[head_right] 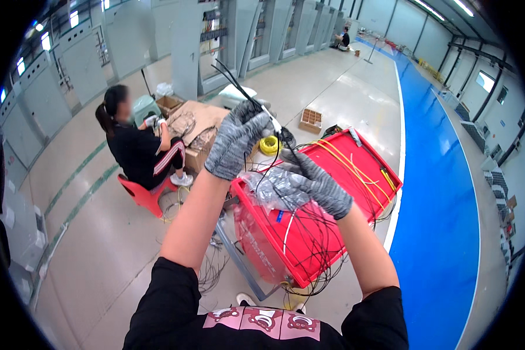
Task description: The person stands in a factory aisle and repeatedly picks up black cables from a red tool cart, straightens them by hand, and places them back on the cart. Another worker sits nearby at a table working with similar cables.
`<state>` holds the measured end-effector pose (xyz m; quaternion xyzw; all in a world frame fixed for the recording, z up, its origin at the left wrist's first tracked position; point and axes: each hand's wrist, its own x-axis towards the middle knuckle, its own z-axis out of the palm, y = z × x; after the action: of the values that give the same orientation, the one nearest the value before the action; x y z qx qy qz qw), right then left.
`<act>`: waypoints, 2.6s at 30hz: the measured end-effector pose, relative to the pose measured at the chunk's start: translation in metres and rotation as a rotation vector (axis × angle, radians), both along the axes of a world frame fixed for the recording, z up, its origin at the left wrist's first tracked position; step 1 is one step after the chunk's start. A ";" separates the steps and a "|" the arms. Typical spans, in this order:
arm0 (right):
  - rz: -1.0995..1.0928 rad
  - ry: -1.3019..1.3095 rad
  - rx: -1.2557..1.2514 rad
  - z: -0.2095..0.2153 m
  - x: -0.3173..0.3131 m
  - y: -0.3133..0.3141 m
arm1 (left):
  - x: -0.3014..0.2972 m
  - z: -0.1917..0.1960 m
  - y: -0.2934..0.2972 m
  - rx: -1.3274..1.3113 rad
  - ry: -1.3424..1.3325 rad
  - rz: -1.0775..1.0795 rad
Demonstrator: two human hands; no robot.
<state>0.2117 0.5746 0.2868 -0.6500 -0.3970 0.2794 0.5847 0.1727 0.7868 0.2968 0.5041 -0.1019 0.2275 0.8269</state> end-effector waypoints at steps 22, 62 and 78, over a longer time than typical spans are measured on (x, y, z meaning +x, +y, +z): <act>0.052 0.196 0.952 0.083 -0.022 -0.314 | -0.114 -0.143 -0.310 0.644 0.225 0.012; 0.122 0.398 0.222 -0.098 -0.158 -0.399 | -0.231 -0.073 -0.472 0.339 0.485 0.121; 0.251 0.375 0.115 -0.069 -0.353 -0.210 | -0.479 -0.076 -0.344 0.159 0.553 0.469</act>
<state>-0.1412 0.3646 0.2179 -0.4978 -0.3744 0.4428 0.6450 -0.3060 0.4431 0.2203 0.6187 0.2263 0.2571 0.7070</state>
